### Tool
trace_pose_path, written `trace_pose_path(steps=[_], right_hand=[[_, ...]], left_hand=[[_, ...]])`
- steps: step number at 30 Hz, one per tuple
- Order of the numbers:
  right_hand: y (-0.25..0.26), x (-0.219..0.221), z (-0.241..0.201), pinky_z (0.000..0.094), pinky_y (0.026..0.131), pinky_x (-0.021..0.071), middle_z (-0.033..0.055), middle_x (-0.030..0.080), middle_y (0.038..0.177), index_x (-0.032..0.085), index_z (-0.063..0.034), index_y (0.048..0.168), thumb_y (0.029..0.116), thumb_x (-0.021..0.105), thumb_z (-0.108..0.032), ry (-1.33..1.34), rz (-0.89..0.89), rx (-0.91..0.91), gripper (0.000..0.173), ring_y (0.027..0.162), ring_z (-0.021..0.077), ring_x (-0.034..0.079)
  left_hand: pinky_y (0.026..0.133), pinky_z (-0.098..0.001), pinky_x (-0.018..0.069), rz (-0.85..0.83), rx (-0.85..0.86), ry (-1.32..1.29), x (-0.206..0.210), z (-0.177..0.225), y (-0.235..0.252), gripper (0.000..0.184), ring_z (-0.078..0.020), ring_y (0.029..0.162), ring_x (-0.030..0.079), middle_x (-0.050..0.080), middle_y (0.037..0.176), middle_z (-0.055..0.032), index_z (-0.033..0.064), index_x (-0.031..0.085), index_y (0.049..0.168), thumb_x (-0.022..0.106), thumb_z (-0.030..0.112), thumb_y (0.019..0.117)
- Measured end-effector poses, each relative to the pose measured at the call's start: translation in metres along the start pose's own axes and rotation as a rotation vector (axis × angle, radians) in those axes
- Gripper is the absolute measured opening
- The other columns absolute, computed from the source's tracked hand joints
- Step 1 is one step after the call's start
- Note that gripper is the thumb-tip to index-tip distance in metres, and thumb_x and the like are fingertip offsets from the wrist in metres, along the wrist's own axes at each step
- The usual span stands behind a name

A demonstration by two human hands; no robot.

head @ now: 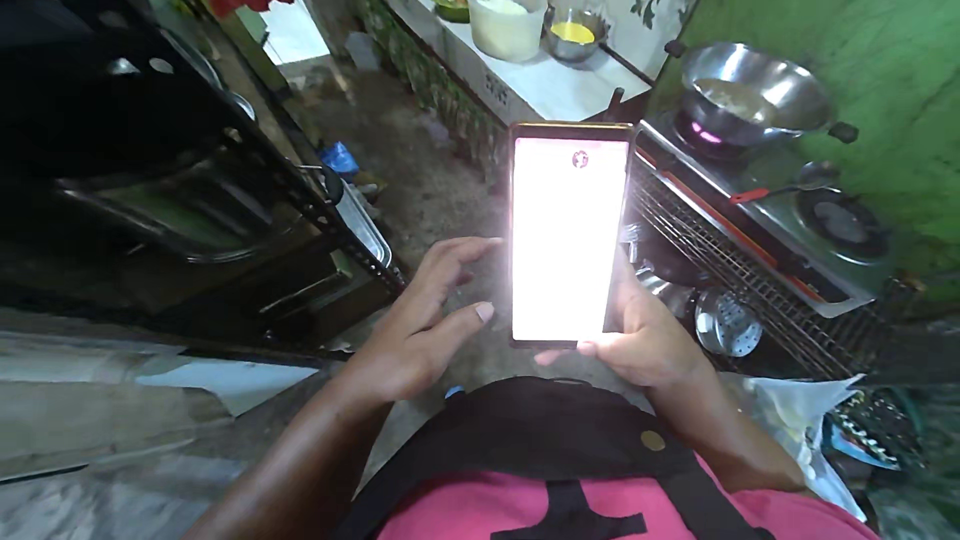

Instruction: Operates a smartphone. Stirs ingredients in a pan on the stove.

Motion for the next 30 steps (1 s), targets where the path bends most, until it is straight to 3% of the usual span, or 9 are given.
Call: trace_pose_path(steps=[12,25,30], right_hand=[[-0.007,0.001,-0.002,0.0552,0.087,0.0640,0.0095,0.058,0.139,0.014,-0.0276,0.159,0.0794,0.060,0.021,0.012,-0.001,-0.019,0.104,0.117,0.0330,0.068],[-0.010,0.000,-0.006,0.0535,0.086,0.0648,0.0085,0.060,0.137,0.016,-0.0270,0.159,0.0799,0.061,0.019,-0.013,0.024,-0.011,0.102,0.116,0.0310,0.069],[-0.023,-0.007,-0.013,0.0524,0.088,0.0641,0.0081,0.058,0.139,0.011,-0.0280,0.160,0.0809,0.063,0.016,-0.005,0.059,-0.009,0.105,0.117,0.0299,0.068]], left_hand=[[0.109,-0.0375,0.0488,-0.085,0.134,-0.083,0.012,0.019,0.009,0.057,-0.0159,0.137,0.047,0.044,0.149,0.0012,0.0209,0.047,0.151,0.054,0.027,0.0948],[0.107,-0.0343,0.0497,-0.090,0.134,-0.096,0.016,0.023,0.010,0.056,-0.0140,0.134,0.049,0.046,0.148,0.0019,0.0217,0.048,0.148,0.057,0.026,0.0931],[0.108,-0.0367,0.0497,-0.113,0.143,-0.118,0.029,0.022,0.021,0.055,-0.0151,0.134,0.049,0.048,0.147,0.0022,0.0218,0.051,0.144,0.060,0.028,0.0904]])
Point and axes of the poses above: each hand's wrist, its own y-axis towards the middle knuckle, its own x-axis out of the palm, z = x × y, the point moved 6 cm from there along y, towards the middle knuckle
